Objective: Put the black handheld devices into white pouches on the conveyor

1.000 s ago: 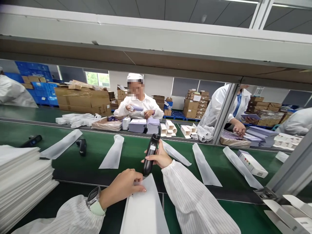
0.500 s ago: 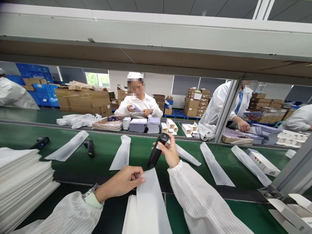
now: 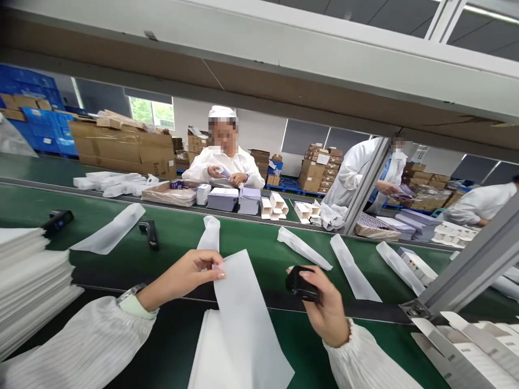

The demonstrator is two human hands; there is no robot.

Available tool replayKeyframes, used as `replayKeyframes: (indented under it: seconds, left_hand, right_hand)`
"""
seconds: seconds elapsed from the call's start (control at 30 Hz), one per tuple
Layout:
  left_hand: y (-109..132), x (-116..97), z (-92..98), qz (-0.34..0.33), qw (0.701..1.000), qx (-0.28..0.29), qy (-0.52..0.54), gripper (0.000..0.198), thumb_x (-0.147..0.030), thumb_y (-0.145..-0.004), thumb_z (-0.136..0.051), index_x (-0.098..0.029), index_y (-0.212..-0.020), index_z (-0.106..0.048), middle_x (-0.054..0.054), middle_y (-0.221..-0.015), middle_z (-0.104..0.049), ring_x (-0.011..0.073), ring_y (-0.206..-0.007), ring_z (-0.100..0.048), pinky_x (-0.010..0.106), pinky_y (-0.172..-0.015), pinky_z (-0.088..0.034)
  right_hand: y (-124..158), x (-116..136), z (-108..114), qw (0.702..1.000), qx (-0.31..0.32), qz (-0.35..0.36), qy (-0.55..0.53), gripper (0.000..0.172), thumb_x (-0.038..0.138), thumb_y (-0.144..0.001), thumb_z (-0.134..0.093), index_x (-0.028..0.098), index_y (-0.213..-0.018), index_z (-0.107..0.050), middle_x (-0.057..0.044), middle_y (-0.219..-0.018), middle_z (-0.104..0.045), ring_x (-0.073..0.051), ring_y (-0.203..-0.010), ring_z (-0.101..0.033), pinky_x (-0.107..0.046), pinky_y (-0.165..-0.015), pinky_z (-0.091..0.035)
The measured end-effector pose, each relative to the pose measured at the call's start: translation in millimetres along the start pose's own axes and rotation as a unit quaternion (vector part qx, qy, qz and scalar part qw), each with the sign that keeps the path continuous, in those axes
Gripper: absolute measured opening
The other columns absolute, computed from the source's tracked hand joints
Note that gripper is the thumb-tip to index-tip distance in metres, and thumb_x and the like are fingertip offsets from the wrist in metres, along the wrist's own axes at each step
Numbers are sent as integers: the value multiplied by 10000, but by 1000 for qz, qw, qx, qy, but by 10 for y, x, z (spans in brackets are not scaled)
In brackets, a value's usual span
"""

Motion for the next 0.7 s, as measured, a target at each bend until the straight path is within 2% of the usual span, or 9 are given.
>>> replayKeyframes:
  seconds: [0.07,0.1,0.17,0.23,0.27,0.33,0.43,0.57,0.7]
  left_hand:
    - [18,-45,22,-5,993,32,109,198,-331,-670,-581,-142,-666,-522,-12,-654,-508,109,-630,-469,214,-588,-362]
    - [28,-61,21,-1,985,57,166,203,-327,-661,-594,-141,-662,-514,-12,-651,-513,107,-625,-478,216,-588,-368]
    - [48,-71,-10,22,964,110,242,222,-326,-630,-629,-138,-652,-513,-14,-637,-525,102,-608,-489,215,-582,-375]
    - [64,-54,-76,56,954,157,250,227,-307,-589,-667,-131,-646,-536,-15,-621,-535,96,-592,-490,208,-573,-376]
    - [69,-42,-115,67,953,176,236,218,-290,-578,-679,-127,-647,-551,-15,-617,-538,92,-589,-487,203,-572,-373]
    - [71,-27,-184,71,957,197,201,186,-261,-585,-677,-125,-663,-577,-17,-616,-534,82,-584,-473,191,-565,-361]
    - [68,-28,-240,56,963,196,176,159,-260,-619,-651,-126,-678,-588,-23,-600,-510,68,-563,-438,178,-536,-330]
    - [66,-48,-249,39,971,185,145,155,-270,-635,-638,-132,-677,-581,-21,-627,-485,68,-570,-413,184,-537,-322]
    - [51,-62,-260,33,980,166,109,164,-288,-626,-641,-144,-679,-584,-25,-671,-448,71,-593,-403,185,-551,-328]
  right_hand:
    - [-24,-13,-16,999,25,-7,30,397,55,-730,-446,293,-1047,-445,-50,-1010,-509,-220,-938,-516,-388,-743,-451]
    - [-78,-8,0,999,2,-25,30,364,72,-727,-466,284,-1022,-471,-48,-997,-509,-214,-914,-528,-376,-739,-457]
    - [-266,46,81,988,-129,-78,-23,358,119,-716,-516,296,-1022,-455,-33,-1014,-484,-200,-876,-545,-368,-722,-471]
    - [-516,153,143,944,-277,-114,-136,385,176,-725,-533,335,-1047,-391,-10,-1028,-456,-187,-856,-552,-375,-690,-484]
    - [-659,215,126,928,-292,-128,-193,375,198,-733,-531,347,-1041,-377,2,-996,-466,-182,-853,-552,-377,-679,-486]
    - [-909,323,40,903,-286,-155,-279,339,232,-743,-527,351,-1021,-374,17,-936,-492,-170,-833,-557,-371,-671,-486]
    - [-1100,391,-177,880,-227,-221,-355,309,272,-731,-543,320,-995,-389,16,-844,-537,-174,-745,-585,-373,-644,-486]
    - [-1106,381,-395,860,-177,-286,-383,313,311,-701,-574,270,-960,-403,7,-754,-572,-190,-670,-598,-363,-603,-484]
    - [-1100,335,-459,857,-145,-304,-390,322,330,-702,-569,268,-964,-393,1,-762,-566,-213,-683,-598,-347,-573,-474]
Point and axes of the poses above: each hand's wrist, its own y-axis away from the middle knuckle, its own z-axis out of the back of the hand, x = y × z, the point moved 3 cm from there along -y, towards the middle knuckle
